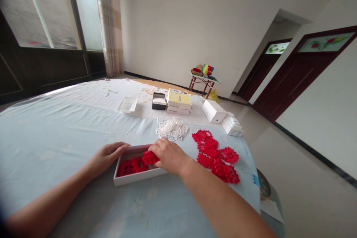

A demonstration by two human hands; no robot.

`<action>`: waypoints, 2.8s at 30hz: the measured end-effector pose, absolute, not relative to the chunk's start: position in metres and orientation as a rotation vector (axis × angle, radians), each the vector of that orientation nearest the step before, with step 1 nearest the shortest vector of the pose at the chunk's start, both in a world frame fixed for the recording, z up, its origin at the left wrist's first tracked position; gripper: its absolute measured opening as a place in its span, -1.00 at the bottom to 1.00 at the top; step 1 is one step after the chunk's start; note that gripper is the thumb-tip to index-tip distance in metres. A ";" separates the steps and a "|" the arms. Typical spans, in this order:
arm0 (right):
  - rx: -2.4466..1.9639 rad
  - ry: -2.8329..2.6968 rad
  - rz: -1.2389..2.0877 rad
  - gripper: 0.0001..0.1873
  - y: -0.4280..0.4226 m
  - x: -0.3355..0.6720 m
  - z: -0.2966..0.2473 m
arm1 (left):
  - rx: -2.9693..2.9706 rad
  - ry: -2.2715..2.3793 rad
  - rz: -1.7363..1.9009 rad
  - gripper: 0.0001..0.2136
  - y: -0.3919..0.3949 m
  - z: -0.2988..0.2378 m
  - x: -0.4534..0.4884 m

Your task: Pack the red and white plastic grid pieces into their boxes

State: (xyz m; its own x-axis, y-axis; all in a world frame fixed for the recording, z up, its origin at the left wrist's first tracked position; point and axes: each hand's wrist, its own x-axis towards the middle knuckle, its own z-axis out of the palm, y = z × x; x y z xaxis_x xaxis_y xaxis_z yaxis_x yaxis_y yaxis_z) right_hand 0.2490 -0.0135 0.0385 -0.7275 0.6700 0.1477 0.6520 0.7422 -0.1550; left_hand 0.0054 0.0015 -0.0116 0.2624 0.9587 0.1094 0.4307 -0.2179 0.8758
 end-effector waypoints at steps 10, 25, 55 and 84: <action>-0.955 -2.751 0.790 -0.74 -0.002 0.270 0.061 | 1.808 1.284 0.882 -0.60 0.002 -0.010 0.006; -1.198 -2.795 0.063 -0.74 -0.012 0.252 0.045 | 2.669 0.882 0.622 -0.71 -0.043 0.036 0.030; -1.329 -2.969 0.257 -0.68 -0.014 0.254 0.062 | 2.728 1.127 -0.052 -0.94 -0.007 0.057 0.066; -1.521 -2.905 0.322 -0.48 -0.023 0.235 0.067 | 2.636 1.351 0.415 -0.86 -0.011 0.032 0.018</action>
